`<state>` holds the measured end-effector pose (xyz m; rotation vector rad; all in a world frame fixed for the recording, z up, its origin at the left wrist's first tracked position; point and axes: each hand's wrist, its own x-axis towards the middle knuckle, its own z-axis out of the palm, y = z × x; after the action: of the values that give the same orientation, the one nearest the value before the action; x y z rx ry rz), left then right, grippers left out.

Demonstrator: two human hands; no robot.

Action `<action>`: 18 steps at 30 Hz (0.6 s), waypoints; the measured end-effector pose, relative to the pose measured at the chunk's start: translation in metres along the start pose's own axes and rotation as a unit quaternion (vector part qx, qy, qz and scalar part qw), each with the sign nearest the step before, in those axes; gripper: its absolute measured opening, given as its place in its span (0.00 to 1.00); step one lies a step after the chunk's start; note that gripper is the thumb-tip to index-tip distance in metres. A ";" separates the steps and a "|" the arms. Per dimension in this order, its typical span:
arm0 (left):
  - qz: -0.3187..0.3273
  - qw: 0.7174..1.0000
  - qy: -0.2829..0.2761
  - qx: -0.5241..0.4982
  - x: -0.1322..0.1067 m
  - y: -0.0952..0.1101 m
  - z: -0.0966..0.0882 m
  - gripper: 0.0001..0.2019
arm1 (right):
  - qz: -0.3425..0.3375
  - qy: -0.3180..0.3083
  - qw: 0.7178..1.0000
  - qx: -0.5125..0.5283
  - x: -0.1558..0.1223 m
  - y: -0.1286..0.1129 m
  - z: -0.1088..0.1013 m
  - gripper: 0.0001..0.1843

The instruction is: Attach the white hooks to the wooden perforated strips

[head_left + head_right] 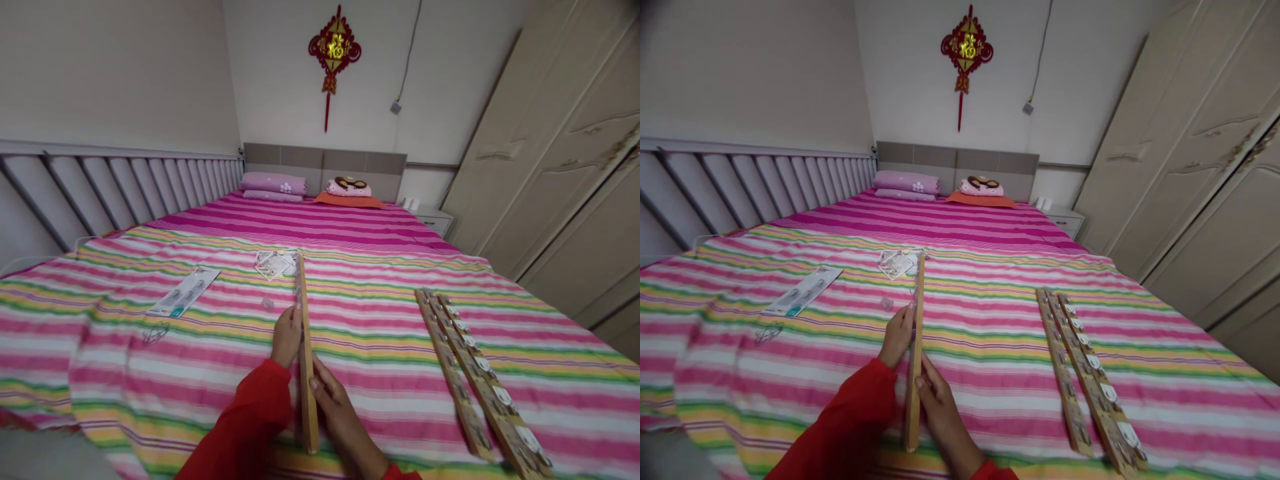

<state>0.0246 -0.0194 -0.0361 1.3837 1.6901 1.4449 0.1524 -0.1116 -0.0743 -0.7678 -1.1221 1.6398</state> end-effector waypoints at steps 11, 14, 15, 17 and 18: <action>-0.002 0.999 0.021 0.050 0.032 -0.020 0.017 0.17 | 0.074 0.064 0.994 0.044 -0.001 -0.015 0.002 0.43; 0.010 0.997 0.042 0.061 0.049 -0.017 0.011 0.17 | 0.077 0.060 0.994 0.039 -0.001 -0.016 0.000 0.43; 0.017 0.997 0.046 0.065 0.055 -0.015 0.009 0.17 | 0.075 0.055 0.995 0.037 -0.002 -0.015 -0.001 0.43; 0.028 0.996 0.052 0.070 0.066 -0.011 0.007 0.17 | 0.072 0.044 0.996 0.031 -0.006 -0.012 -0.006 0.44; 0.031 0.996 0.052 0.068 0.070 -0.010 0.007 0.17 | 0.073 0.037 0.996 0.024 -0.008 -0.010 -0.008 0.45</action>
<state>0.0031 0.0478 -0.0320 1.4675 1.8566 1.4837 0.1658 -0.1159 -0.0686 -0.8904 -0.9900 1.7384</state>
